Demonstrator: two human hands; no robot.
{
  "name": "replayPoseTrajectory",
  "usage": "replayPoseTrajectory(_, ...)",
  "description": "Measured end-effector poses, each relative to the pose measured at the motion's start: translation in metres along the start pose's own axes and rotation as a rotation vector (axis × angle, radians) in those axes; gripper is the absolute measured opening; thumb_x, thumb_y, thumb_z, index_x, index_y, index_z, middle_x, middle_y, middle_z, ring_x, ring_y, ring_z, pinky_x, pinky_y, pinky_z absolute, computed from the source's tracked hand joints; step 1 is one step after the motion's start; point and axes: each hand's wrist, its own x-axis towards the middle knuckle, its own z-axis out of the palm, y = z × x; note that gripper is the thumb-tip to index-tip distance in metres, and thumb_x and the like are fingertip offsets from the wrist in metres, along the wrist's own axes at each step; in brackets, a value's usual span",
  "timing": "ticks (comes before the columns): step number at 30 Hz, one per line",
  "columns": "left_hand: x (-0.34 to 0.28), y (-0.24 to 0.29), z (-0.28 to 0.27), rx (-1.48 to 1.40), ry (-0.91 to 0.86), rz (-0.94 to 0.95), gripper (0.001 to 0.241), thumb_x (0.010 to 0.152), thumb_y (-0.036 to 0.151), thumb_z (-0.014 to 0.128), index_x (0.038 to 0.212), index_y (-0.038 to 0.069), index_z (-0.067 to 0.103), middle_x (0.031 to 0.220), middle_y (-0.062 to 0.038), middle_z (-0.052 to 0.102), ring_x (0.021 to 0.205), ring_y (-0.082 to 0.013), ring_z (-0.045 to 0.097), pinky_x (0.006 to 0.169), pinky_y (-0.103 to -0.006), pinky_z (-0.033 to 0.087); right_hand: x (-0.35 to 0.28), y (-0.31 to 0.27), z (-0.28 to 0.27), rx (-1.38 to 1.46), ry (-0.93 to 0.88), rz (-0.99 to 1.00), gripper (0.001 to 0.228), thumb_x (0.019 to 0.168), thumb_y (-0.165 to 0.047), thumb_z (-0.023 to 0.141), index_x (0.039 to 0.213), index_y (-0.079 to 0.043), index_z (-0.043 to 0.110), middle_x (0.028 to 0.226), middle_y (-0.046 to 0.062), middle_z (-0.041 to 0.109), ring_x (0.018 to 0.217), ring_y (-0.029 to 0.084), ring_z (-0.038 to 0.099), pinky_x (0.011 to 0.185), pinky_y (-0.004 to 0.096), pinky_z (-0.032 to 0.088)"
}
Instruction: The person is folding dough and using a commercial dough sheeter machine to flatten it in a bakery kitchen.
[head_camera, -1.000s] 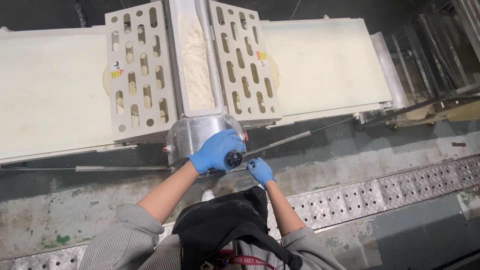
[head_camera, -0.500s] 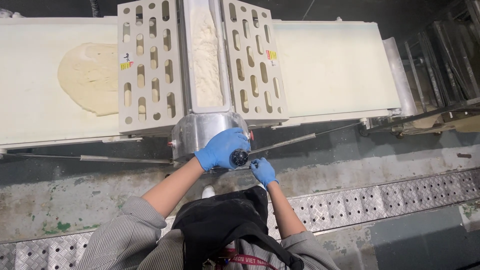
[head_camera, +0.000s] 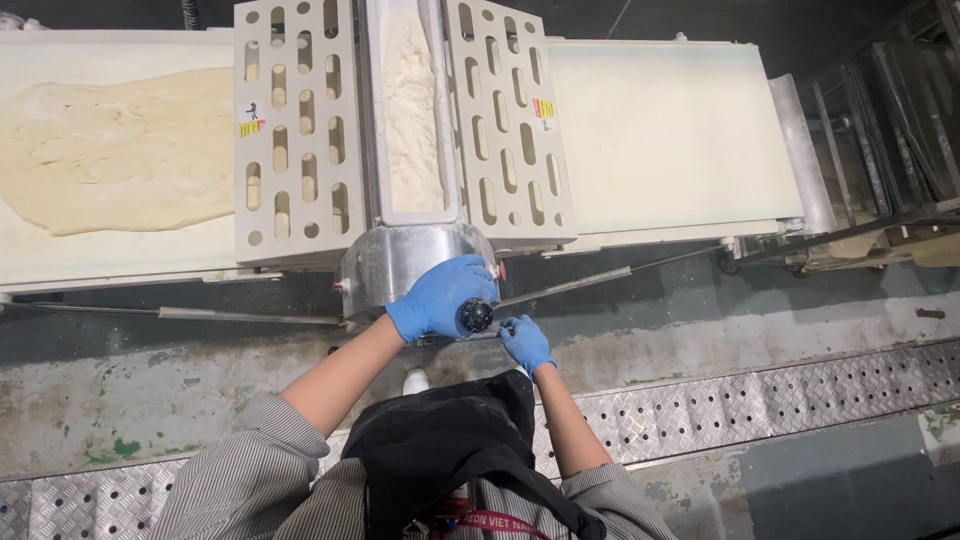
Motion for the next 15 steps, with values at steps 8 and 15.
replayPoseTrajectory(8, 0.001, -0.003, 0.004, 0.001, 0.02, 0.05, 0.034, 0.061, 0.027, 0.075, 0.092, 0.014, 0.074, 0.094, -0.006, 0.071, 0.097, -0.0269, 0.065, 0.102, -0.0384, 0.046, 0.007, 0.02, 0.016, -0.012, 0.04, -0.075, 0.029, 0.085, -0.022, 0.061, 0.108, -0.019, 0.078, 0.115, 0.013, 0.069, 0.101, 0.038, 0.067, 0.09, 0.046, 0.055)
replayPoseTrajectory(15, 0.01, 0.011, 0.016, 0.083, 0.004, -0.108, 0.02, 0.065, 0.032, 0.075, 0.071, 0.015, 0.07, 0.08, -0.008, 0.066, 0.087, -0.0277, 0.064, 0.098, -0.0393, 0.047, 0.002, -0.017, 0.027, -0.353, -0.094, -0.027, 0.094, 0.065, -0.021, 0.078, 0.152, -0.005, 0.046, 0.151, 0.017, 0.048, 0.123, 0.042, 0.052, 0.096, 0.045, 0.048)
